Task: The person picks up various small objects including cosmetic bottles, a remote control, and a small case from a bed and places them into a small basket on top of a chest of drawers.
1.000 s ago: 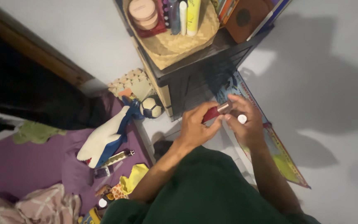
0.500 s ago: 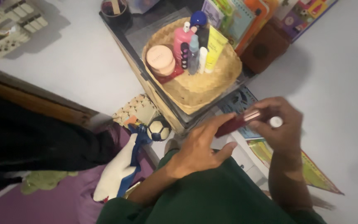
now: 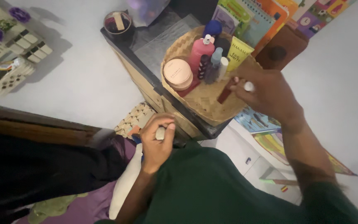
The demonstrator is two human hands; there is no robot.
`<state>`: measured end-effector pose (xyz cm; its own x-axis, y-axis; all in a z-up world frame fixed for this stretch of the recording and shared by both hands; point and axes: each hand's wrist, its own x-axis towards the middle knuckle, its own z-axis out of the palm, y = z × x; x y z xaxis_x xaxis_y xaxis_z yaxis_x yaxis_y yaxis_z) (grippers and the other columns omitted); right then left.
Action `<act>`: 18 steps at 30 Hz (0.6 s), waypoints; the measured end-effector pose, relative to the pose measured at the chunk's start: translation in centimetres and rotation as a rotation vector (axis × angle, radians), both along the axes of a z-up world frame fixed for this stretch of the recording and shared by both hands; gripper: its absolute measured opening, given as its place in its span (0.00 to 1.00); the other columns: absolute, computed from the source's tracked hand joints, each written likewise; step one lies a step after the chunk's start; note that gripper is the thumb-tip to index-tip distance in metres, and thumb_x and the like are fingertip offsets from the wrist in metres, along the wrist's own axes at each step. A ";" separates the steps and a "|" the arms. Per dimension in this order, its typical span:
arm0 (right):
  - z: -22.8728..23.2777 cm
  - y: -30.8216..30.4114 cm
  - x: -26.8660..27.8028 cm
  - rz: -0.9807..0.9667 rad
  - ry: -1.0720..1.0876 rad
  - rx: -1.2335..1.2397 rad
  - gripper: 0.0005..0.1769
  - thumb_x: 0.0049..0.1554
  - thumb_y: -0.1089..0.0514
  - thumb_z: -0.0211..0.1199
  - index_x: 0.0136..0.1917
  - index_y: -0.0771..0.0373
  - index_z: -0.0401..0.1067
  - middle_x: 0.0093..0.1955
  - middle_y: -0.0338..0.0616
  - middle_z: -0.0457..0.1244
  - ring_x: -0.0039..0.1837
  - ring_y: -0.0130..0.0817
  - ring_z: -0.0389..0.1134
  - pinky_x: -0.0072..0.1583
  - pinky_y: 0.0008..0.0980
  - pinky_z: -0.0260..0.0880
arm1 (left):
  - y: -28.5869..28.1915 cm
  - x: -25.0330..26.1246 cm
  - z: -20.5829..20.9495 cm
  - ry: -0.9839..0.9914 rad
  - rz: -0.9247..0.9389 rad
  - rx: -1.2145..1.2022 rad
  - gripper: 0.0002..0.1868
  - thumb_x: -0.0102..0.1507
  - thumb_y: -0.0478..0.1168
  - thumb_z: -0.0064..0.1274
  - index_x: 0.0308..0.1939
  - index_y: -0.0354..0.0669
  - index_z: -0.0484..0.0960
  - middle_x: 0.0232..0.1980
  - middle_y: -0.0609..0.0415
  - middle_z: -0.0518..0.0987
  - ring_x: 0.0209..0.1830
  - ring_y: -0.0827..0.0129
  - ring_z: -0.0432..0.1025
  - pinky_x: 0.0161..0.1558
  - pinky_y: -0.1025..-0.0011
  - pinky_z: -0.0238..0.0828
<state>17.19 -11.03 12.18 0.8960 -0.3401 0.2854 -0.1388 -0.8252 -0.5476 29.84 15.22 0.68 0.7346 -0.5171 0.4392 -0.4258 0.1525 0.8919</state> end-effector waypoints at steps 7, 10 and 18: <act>-1.8 0.1 4.0 0.116 0.027 -0.332 0.14 0.57 0.56 0.67 0.57 0.56 0.76 0.48 0.45 0.69 0.50 0.47 0.71 0.52 0.43 0.69 | 1.9 2.0 -1.7 0.026 0.015 -0.019 0.05 0.64 0.26 0.54 0.43 0.33 0.79 0.48 0.48 0.82 0.42 0.70 0.76 0.49 0.75 0.73; -1.7 0.8 4.8 0.075 0.071 -0.383 0.13 0.57 0.56 0.67 0.55 0.57 0.76 0.45 0.45 0.69 0.47 0.47 0.71 0.51 0.44 0.68 | 2.0 2.4 -1.9 0.053 0.017 -0.037 0.04 0.64 0.26 0.54 0.43 0.33 0.79 0.47 0.48 0.83 0.43 0.69 0.76 0.48 0.75 0.72; -0.9 2.1 5.9 -0.001 0.064 -0.461 0.15 0.58 0.55 0.67 0.59 0.56 0.77 0.43 0.46 0.70 0.43 0.47 0.71 0.46 0.44 0.68 | 2.1 3.8 -1.9 0.043 -0.004 -0.020 0.02 0.64 0.27 0.55 0.41 0.32 0.79 0.44 0.48 0.83 0.42 0.68 0.77 0.46 0.74 0.72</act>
<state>23.13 -8.91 11.27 0.9163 -0.1917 0.3515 -0.1614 -0.9803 -0.1140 33.66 17.31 -1.19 0.7508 -0.5117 0.4176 -0.3868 0.1718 0.9060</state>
